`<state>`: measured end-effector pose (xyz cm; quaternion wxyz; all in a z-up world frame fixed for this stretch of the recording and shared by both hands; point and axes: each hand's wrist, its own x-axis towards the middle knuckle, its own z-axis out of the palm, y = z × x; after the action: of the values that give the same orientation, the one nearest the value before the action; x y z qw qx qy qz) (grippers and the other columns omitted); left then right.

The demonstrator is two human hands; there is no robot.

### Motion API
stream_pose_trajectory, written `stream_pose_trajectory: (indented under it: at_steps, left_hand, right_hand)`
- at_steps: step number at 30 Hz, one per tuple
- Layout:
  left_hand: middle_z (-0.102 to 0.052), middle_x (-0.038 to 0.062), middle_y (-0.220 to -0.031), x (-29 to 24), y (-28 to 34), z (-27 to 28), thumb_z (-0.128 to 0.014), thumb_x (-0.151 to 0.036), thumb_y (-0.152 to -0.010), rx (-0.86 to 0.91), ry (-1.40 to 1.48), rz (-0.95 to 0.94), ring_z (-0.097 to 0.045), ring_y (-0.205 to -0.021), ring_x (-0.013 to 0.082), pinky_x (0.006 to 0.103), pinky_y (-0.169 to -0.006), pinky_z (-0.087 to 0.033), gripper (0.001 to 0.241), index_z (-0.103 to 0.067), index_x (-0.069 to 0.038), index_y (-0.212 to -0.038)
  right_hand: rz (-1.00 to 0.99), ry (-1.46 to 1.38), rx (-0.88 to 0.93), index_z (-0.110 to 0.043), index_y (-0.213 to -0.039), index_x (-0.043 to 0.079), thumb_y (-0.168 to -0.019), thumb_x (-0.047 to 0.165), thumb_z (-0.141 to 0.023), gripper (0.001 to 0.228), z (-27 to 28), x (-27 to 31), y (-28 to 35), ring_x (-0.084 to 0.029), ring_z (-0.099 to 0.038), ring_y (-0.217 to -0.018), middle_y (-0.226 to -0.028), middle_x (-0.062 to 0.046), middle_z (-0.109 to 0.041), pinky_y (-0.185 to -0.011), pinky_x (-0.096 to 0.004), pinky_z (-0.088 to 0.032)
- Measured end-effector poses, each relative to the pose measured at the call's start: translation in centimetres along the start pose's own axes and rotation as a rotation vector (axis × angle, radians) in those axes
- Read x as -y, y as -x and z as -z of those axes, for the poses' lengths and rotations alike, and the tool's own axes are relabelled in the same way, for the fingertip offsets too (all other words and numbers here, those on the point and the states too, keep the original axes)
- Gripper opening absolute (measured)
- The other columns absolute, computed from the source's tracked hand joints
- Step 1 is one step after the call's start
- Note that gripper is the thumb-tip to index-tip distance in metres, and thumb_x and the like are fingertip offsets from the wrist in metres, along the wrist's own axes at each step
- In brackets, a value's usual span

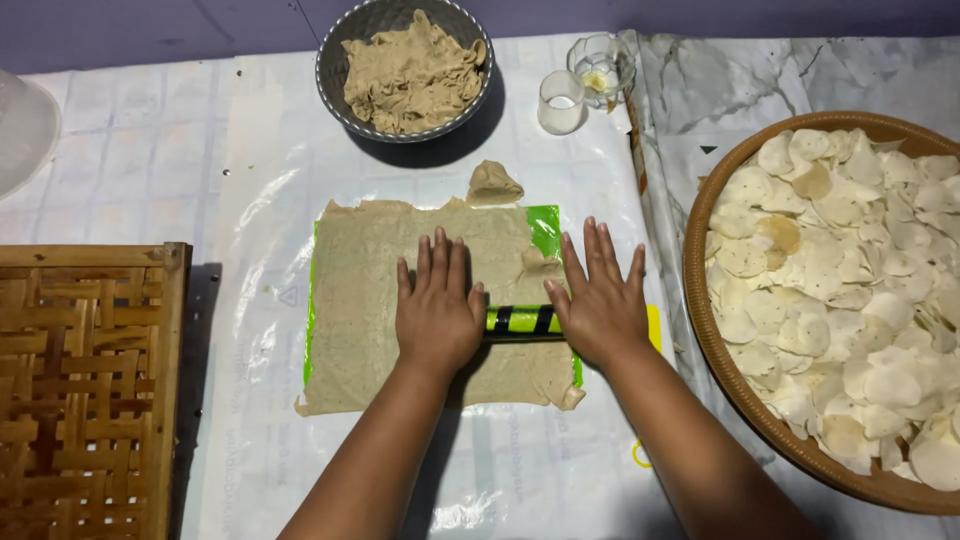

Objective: Rolling out dough on a plastic sheet and cutting out circular shapes.

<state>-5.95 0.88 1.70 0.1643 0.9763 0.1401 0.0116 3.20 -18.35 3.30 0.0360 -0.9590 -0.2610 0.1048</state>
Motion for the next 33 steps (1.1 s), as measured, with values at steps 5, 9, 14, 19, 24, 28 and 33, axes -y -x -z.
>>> stream_pose_trajectory:
  at_steps: [5,9,14,19,24,28,33]
  left_hand:
    - [-0.03,0.02,-0.166,0.6,8.5,-2.7,-0.034,-0.039,-0.107,-0.102,-0.012,-0.118,-0.023,-0.154,0.0384,0.0527,-0.122,-0.014,0.061,-0.033,-0.009,-0.16]
    - [-0.038,0.018,-0.163,0.5,7.5,-2.9,-0.034,-0.035,-0.106,-0.18,-0.021,-0.116,-0.028,-0.154,0.0345,0.05,-0.121,-0.023,0.059,-0.039,-0.004,-0.155]
    - [-0.027,0.021,-0.167,1.8,-1.4,-2.1,-0.035,-0.042,-0.104,-0.065,-0.021,-0.029,-0.02,-0.156,0.0392,0.0553,-0.124,-0.013,0.065,-0.034,-0.007,-0.159]
    - [-0.022,0.02,-0.17,0.7,2.2,-1.5,-0.034,-0.036,-0.105,-0.086,0.01,-0.038,-0.015,-0.157,0.038,0.056,-0.124,-0.007,0.063,-0.03,-0.009,-0.162]
    - [-0.031,0.015,-0.167,0.8,9.6,-2.6,-0.037,-0.03,-0.105,-0.109,-0.023,-0.153,-0.026,-0.153,0.035,0.0489,-0.122,-0.018,0.057,-0.035,-0.012,-0.159]
    - [-0.031,0.021,-0.165,1.2,5.0,0.3,-0.035,-0.034,-0.105,0.06,0.064,-0.015,-0.027,-0.153,0.0399,0.057,-0.121,-0.021,0.058,-0.039,-0.007,-0.156]
    - [-0.007,0.02,-0.172,1.5,-1.1,-2.5,-0.024,-0.045,-0.108,0.094,0.023,0.105,-0.002,-0.16,0.0349,0.0601,-0.125,0.005,0.068,-0.021,-0.006,-0.163]
  right_hand:
    - [0.089,0.017,-0.204,-0.032,-0.159,0.006,-0.104,0.054,-0.036,0.073,-5.6,-0.5,8.3,-0.034,-0.018,-0.157,-0.168,-0.023,-0.024,-0.123,-0.061,-0.005]
    - [0.135,0.095,-0.324,-0.027,-0.158,0.001,-0.104,0.057,-0.029,0.078,-8.1,-1.8,6.6,-0.032,-0.01,-0.16,-0.171,-0.021,-0.016,-0.124,-0.057,-0.005]
    - [0.03,-0.016,-0.119,-0.032,-0.16,0.013,-0.106,0.059,-0.027,0.071,-2.6,-0.7,-1.5,-0.032,-0.008,-0.16,-0.172,-0.02,-0.013,-0.122,-0.065,-0.002]
    - [0.018,-0.037,-0.086,-0.031,-0.161,0.013,-0.106,0.058,-0.025,0.071,-2.4,-0.1,1.5,-0.032,-0.003,-0.161,-0.172,-0.021,-0.007,-0.121,-0.065,0.002]
    - [0.103,-0.023,-0.235,-0.031,-0.159,0.005,-0.104,0.054,-0.041,0.074,-6.0,-0.3,8.4,-0.035,-0.015,-0.158,-0.169,-0.024,-0.021,-0.122,-0.063,-0.001]
    - [0.007,-0.024,0.099,-0.035,-0.158,0.012,-0.105,0.063,-0.026,0.074,-1.3,-0.6,4.4,-0.034,-0.012,-0.159,-0.169,-0.022,-0.02,-0.12,-0.069,0.002]
    - [-0.09,-0.065,0.021,-0.018,-0.166,0.023,-0.108,0.058,-0.018,0.068,-1.2,-0.9,-0.4,-0.03,0.001,-0.16,-0.173,-0.018,-0.004,-0.12,-0.07,0.005]
